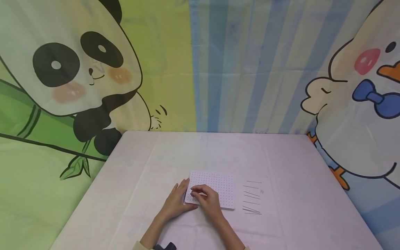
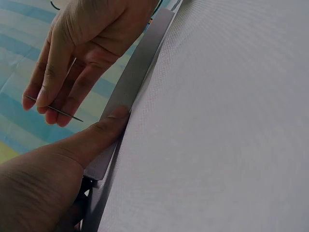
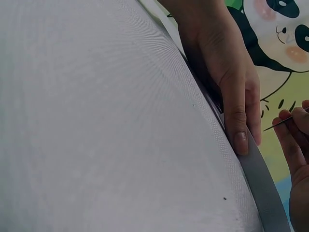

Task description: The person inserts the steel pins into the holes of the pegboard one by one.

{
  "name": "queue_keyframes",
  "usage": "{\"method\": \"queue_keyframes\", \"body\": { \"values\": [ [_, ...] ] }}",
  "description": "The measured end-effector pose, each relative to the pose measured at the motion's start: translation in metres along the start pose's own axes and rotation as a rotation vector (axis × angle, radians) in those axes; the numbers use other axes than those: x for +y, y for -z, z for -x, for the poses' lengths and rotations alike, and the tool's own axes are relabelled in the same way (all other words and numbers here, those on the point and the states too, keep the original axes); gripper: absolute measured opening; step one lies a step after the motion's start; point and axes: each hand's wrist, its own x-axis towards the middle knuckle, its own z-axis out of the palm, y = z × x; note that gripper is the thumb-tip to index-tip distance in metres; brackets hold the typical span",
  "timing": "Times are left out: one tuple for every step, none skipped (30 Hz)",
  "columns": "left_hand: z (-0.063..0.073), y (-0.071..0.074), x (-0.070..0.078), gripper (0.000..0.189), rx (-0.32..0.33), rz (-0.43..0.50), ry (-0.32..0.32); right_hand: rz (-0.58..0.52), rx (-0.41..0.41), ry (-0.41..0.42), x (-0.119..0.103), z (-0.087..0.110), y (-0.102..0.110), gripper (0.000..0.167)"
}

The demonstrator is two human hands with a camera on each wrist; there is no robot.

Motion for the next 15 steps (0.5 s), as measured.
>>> {"method": "queue_keyframes", "body": {
  "values": [
    [0.0002, 0.0002, 0.0001, 0.108, -0.002, 0.001, 0.001, 0.0, 0.003, -0.007, 0.0002, 0.0002, -0.0002, 0.014],
    [0.0004, 0.0003, 0.0002, 0.108, -0.005, 0.003, 0.004, 0.002, 0.005, -0.011, 0.0004, 0.0004, -0.0004, 0.013],
    [0.0003, 0.0003, 0.0001, 0.108, -0.006, 0.004, 0.006, 0.008, 0.007, -0.011, 0.0008, 0.0006, -0.0006, 0.012],
    [0.0003, 0.0003, 0.0001, 0.108, -0.007, 0.003, 0.008, 0.012, 0.009, -0.011, 0.0014, 0.0009, -0.0008, 0.012],
    [0.0002, 0.0001, -0.0002, 0.108, -0.008, 0.003, 0.01, 0.014, 0.008, -0.011, 0.0022, 0.0013, -0.0009, 0.011],
    [0.0001, -0.0002, -0.0004, 0.108, -0.008, 0.004, 0.012, 0.012, 0.004, -0.008, 0.0029, 0.0016, -0.001, 0.011],
    [0.0001, -0.0004, -0.0006, 0.108, -0.007, 0.005, 0.013, 0.009, 0.0, -0.007, 0.0034, 0.0019, -0.0011, 0.011],
    [0.0001, -0.0008, -0.0008, 0.108, -0.004, 0.006, 0.012, 0.01, -0.006, -0.006, 0.0041, 0.0021, -0.0011, 0.011],
    [0.0001, -0.0009, -0.0009, 0.108, -0.003, 0.006, 0.012, 0.008, -0.01, -0.01, 0.0045, 0.0024, -0.0011, 0.01],
    [0.0001, -0.0009, -0.0009, 0.109, -0.003, 0.005, 0.012, 0.006, -0.013, -0.012, 0.0048, 0.0026, -0.0012, 0.01],
    [0.0001, -0.0007, -0.0007, 0.109, -0.003, 0.006, 0.012, 0.007, -0.018, -0.006, 0.0051, 0.0028, -0.0011, 0.01],
    [0.0, -0.0004, -0.0004, 0.109, -0.002, 0.005, 0.01, 0.007, -0.02, -0.004, 0.0054, 0.0029, -0.0012, 0.01],
    [0.0, -0.0001, -0.0002, 0.109, 0.001, 0.001, 0.006, 0.012, -0.021, -0.003, 0.0057, 0.003, -0.0013, 0.01],
    [-0.0001, 0.0004, 0.0002, 0.109, 0.002, -0.001, 0.004, 0.017, -0.025, 0.008, 0.0065, 0.0032, -0.0013, 0.011],
    [-0.0002, 0.0012, 0.0008, 0.109, 0.005, -0.002, 0.002, 0.019, -0.03, 0.02, 0.0072, 0.0033, -0.0014, 0.011]
  ]
}}
